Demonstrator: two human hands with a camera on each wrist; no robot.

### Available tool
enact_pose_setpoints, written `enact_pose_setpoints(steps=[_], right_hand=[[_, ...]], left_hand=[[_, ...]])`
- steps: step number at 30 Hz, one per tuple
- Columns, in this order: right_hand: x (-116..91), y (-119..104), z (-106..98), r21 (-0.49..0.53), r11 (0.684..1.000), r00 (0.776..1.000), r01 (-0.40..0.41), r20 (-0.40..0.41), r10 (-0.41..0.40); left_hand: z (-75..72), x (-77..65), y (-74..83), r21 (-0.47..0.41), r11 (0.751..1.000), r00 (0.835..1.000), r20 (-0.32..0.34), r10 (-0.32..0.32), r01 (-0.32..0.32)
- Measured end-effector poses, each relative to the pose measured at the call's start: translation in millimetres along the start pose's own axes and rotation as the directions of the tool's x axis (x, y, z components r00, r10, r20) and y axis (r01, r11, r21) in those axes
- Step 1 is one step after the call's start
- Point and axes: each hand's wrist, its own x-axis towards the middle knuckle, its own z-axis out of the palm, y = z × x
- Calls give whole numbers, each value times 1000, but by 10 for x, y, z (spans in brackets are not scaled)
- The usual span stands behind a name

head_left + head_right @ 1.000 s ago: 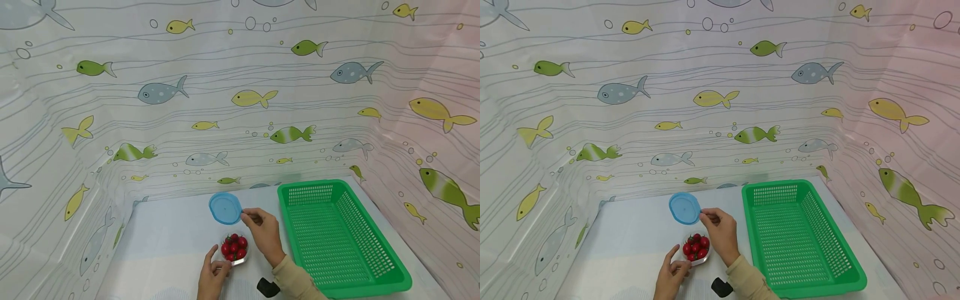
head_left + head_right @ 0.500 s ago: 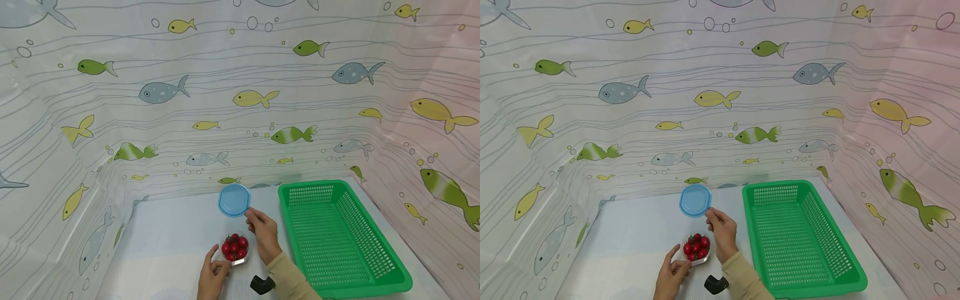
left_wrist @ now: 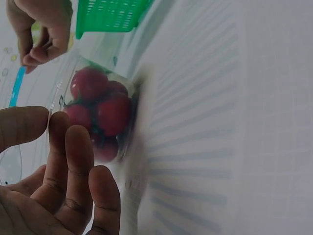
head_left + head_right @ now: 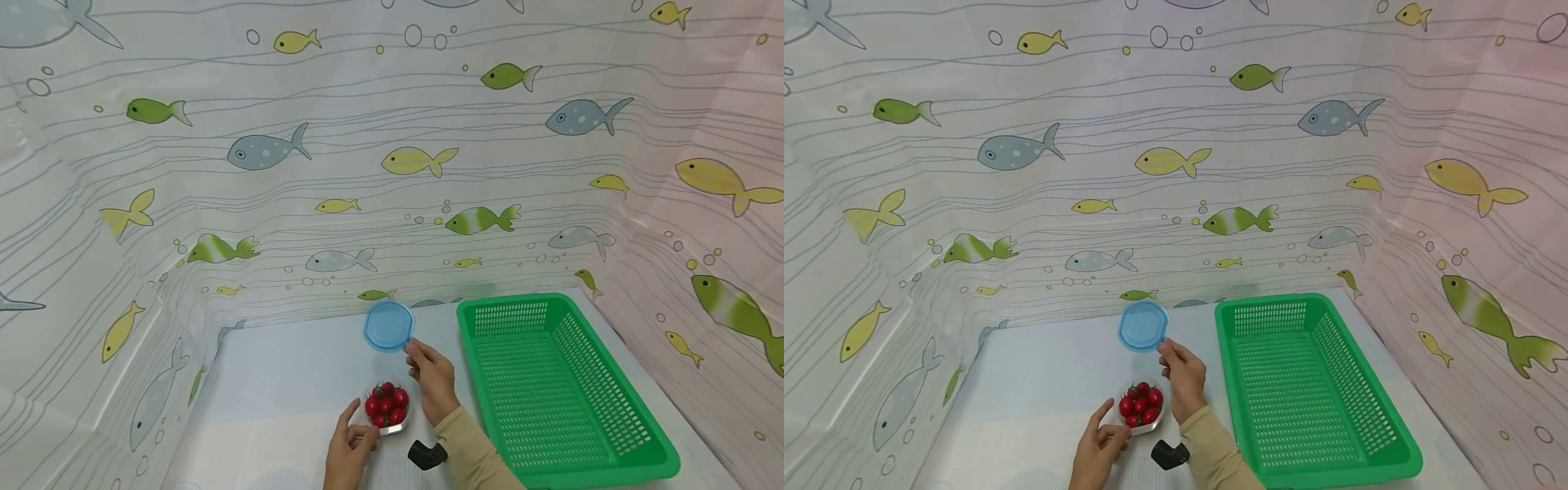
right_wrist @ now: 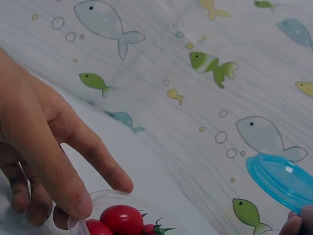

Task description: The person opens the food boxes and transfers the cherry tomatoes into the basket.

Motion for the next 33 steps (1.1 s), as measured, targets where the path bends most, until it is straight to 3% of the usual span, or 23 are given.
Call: enact_pose_setpoints(steps=[16, 33], right_hand=[[90, 246, -78, 44, 996, 995, -74, -56, 76], [150, 486, -106, 70, 993, 986, -91, -132, 100]], left_hand=[[17, 26, 9, 18, 1000, 1000, -7, -18, 18], [14, 40, 25, 14, 1000, 1000, -10, -14, 14]])
